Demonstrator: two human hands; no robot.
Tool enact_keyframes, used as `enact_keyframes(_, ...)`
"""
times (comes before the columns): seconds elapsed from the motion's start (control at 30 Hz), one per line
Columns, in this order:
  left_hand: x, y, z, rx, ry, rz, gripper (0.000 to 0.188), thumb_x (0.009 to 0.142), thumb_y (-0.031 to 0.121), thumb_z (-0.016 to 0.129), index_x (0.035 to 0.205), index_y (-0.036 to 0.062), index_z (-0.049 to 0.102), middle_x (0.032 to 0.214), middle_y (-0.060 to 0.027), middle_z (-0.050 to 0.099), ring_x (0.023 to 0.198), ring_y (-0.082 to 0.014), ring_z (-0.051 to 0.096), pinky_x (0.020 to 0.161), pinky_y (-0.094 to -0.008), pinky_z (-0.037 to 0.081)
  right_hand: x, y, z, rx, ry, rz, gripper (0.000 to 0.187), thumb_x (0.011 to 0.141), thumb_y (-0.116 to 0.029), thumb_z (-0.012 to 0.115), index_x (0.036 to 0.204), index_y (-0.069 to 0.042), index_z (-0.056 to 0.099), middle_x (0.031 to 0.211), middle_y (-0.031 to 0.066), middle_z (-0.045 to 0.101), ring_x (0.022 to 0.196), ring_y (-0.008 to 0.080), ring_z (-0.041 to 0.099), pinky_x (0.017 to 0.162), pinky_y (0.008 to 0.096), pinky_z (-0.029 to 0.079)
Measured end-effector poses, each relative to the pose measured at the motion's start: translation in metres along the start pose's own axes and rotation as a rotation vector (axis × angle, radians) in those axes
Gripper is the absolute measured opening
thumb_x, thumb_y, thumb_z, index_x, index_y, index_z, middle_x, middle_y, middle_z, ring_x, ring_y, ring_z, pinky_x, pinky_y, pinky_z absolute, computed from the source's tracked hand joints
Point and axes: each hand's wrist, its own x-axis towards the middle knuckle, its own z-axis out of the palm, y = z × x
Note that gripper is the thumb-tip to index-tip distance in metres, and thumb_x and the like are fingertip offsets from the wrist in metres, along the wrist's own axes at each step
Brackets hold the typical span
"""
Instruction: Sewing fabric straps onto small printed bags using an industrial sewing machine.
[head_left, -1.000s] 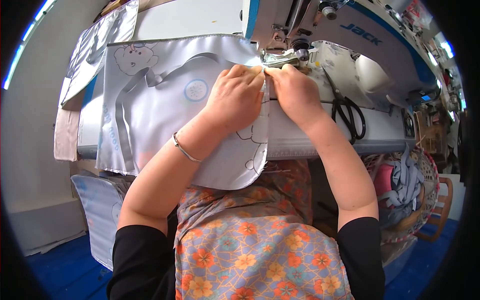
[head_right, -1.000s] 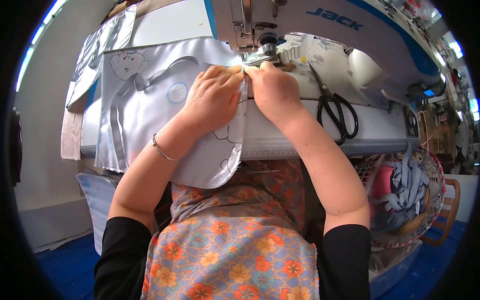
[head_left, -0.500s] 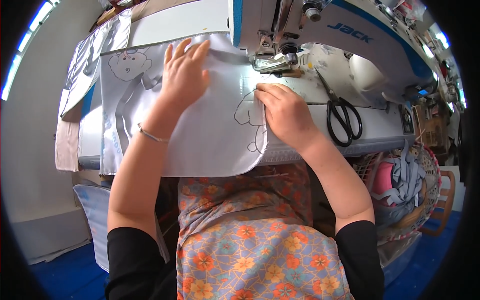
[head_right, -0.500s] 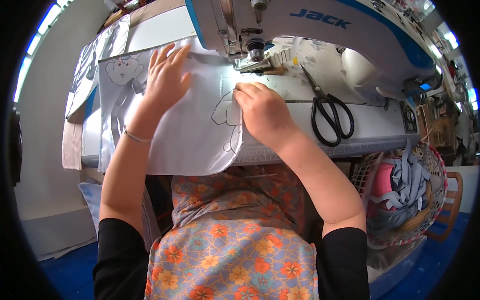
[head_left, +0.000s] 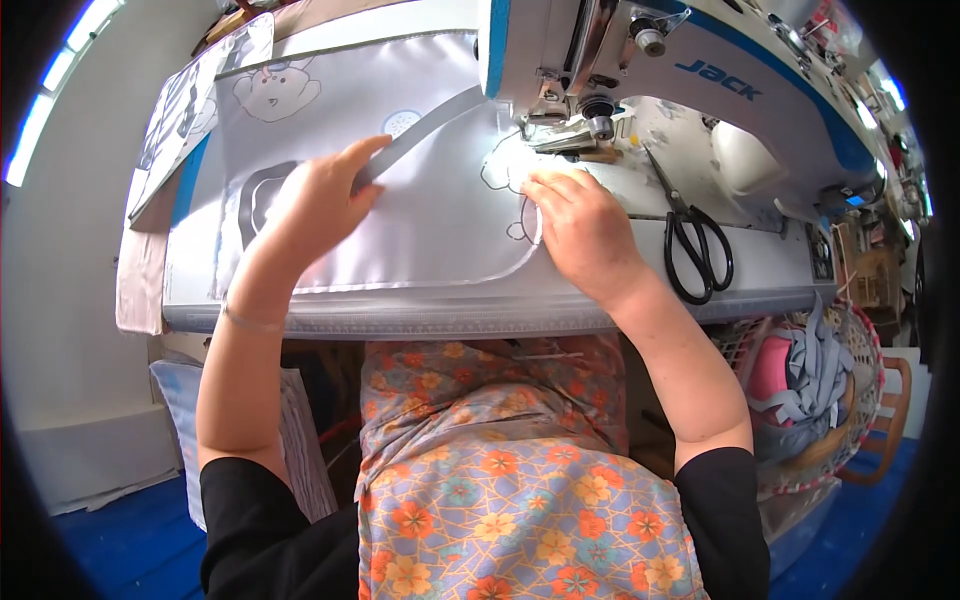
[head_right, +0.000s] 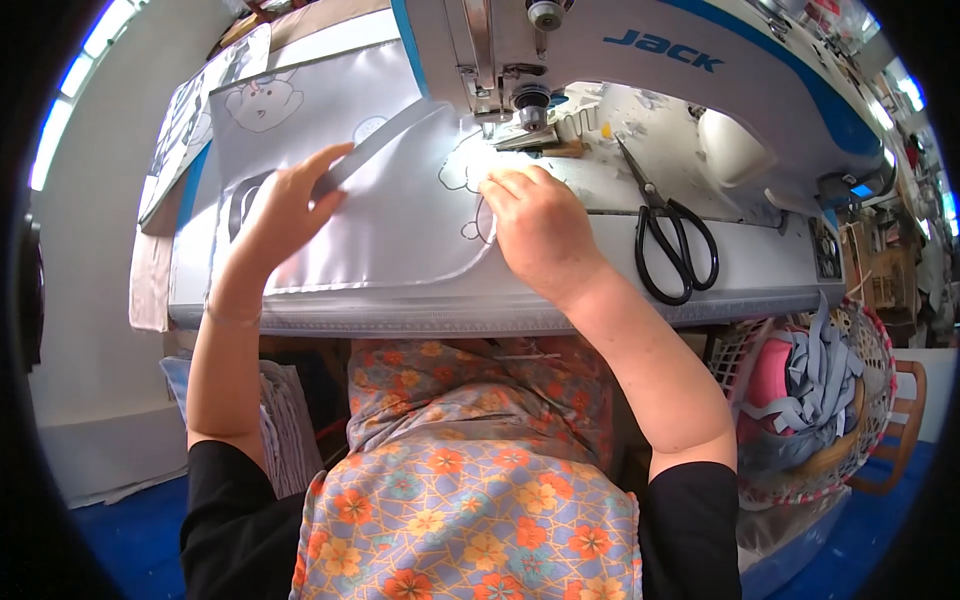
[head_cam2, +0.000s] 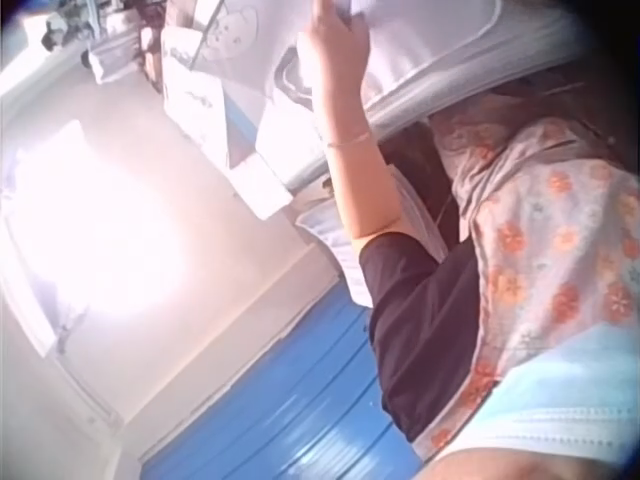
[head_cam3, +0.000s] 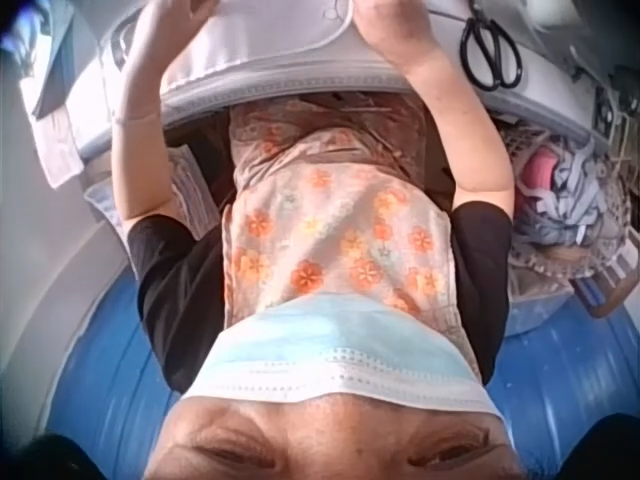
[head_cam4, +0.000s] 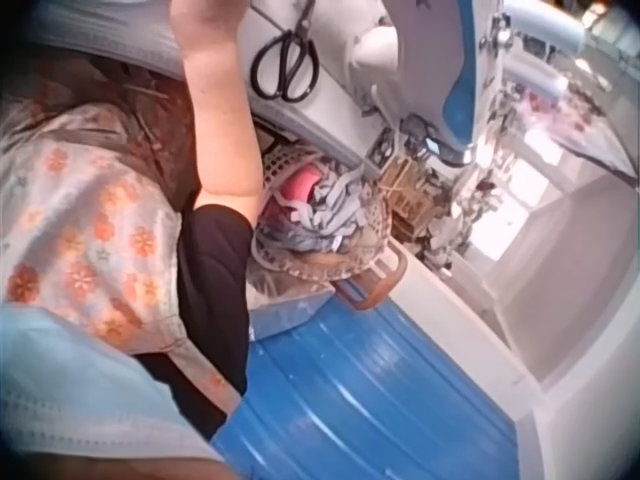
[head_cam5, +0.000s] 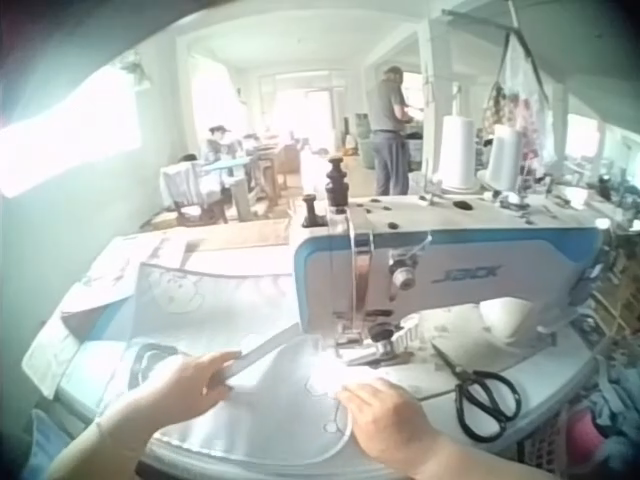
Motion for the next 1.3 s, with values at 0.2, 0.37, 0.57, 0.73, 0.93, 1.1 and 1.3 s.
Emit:
enact_keyframes(0.2, -0.071, 0.055, -0.021, -0.624, -0.105, 0.033, 0.05, 0.088, -0.006, 0.065, 0.136, 0.0036, 0.06, 0.089, -0.0116, 0.072, 0.083, -0.0195, 0.073, 0.078, -0.0306, 0.057, 0.001, -0.01, -0.013, 0.185, 0.157, -0.006, 0.031, 0.08, 0.0, 0.068, 0.111, -0.003, 0.073, 0.115, 0.014, 0.071, 0.107, 0.033, 0.066, 0.095, 0.0424, 0.055)
enact_keyframes(0.37, -0.069, 0.103, -0.002, -0.699, 0.042, 0.25, 0.035, 0.089, -0.009, 0.06, 0.12, 0.0001, 0.07, 0.105, -0.0139, 0.074, 0.101, -0.0226, 0.072, 0.088, -0.0336, 0.056, -0.023, -0.107, -0.003, 1.012, 0.13, 0.136, 0.064, 0.091, -0.012, 0.074, 0.148, -0.005, 0.046, 0.124, 0.0148, 0.065, 0.121, 0.0305, 0.063, 0.103, 0.0413, 0.051)
enact_keyframes(0.57, -0.054, 0.103, 0.018, -1.137, 0.39, 0.012, 0.034, 0.098, -0.008, 0.051, 0.127, -0.0027, 0.068, 0.121, -0.0136, 0.073, 0.114, -0.0184, 0.067, 0.1, -0.0297, 0.05, -0.029, -0.105, -0.044, 1.86, -0.271, 0.754, 0.063, 0.095, -0.008, 0.067, 0.151, -0.003, 0.04, 0.096, 0.0075, 0.063, 0.079, 0.015, 0.061, 0.069, 0.0269, 0.052)
enact_keyframes(0.73, -0.046, 0.087, 0.021, -1.285, 0.391, -0.046, 0.031, 0.103, -0.002, 0.05, 0.128, -0.0005, 0.068, 0.119, -0.0108, 0.074, 0.109, -0.0135, 0.067, 0.094, -0.0266, 0.051, -0.065, -0.071, -0.076, 1.766, 0.005, 0.868, 0.053, 0.098, -0.002, 0.06, 0.149, 0.0, 0.045, 0.074, 0.0012, 0.052, 0.05, 0.0066, 0.042, 0.046, 0.0213, 0.038)
enact_keyframes(0.93, -0.045, 0.116, 0.029, -1.166, 0.191, -0.025, 0.036, 0.103, -0.003, 0.048, 0.134, 0.001, 0.064, 0.121, -0.0093, 0.073, 0.091, -0.0045, 0.063, 0.077, -0.0202, 0.05, -0.046, -0.053, -0.077, 0.856, 0.065, 0.441, 0.046, 0.095, -0.005, 0.064, 0.14, 0.0, 0.057, 0.137, 0.013, 0.06, 0.132, 0.0209, 0.054, 0.112, 0.0354, 0.041)
enact_keyframes(1.1, -0.038, 0.119, 0.034, -1.299, 0.31, 0.003, 0.042, 0.1, -0.005, 0.047, 0.138, 0.0037, 0.062, 0.128, -0.0057, 0.069, 0.088, -0.0039, 0.059, 0.078, -0.0222, 0.05, -0.021, -0.086, -0.047, 1.413, -0.063, 0.522, 0.055, 0.095, 0.0, 0.065, 0.147, -0.001, 0.049, 0.115, 0.0103, 0.068, 0.104, 0.0152, 0.065, 0.095, 0.03, 0.051)
enact_keyframes(1.3, -0.035, 0.016, 0.018, -1.589, 0.552, -0.196, 0.041, 0.097, -0.004, 0.047, 0.135, -0.0027, 0.061, 0.113, -0.0149, 0.07, 0.073, -0.0059, 0.05, 0.062, -0.0183, 0.04, -0.056, -0.045, -0.078, 1.214, -0.335, 0.774, 0.015, 0.092, 0.0, 0.07, 0.106, 0.001, 0.072, 0.084, 0.0001, 0.07, 0.075, 0.0048, 0.063, 0.067, 0.0193, 0.049)
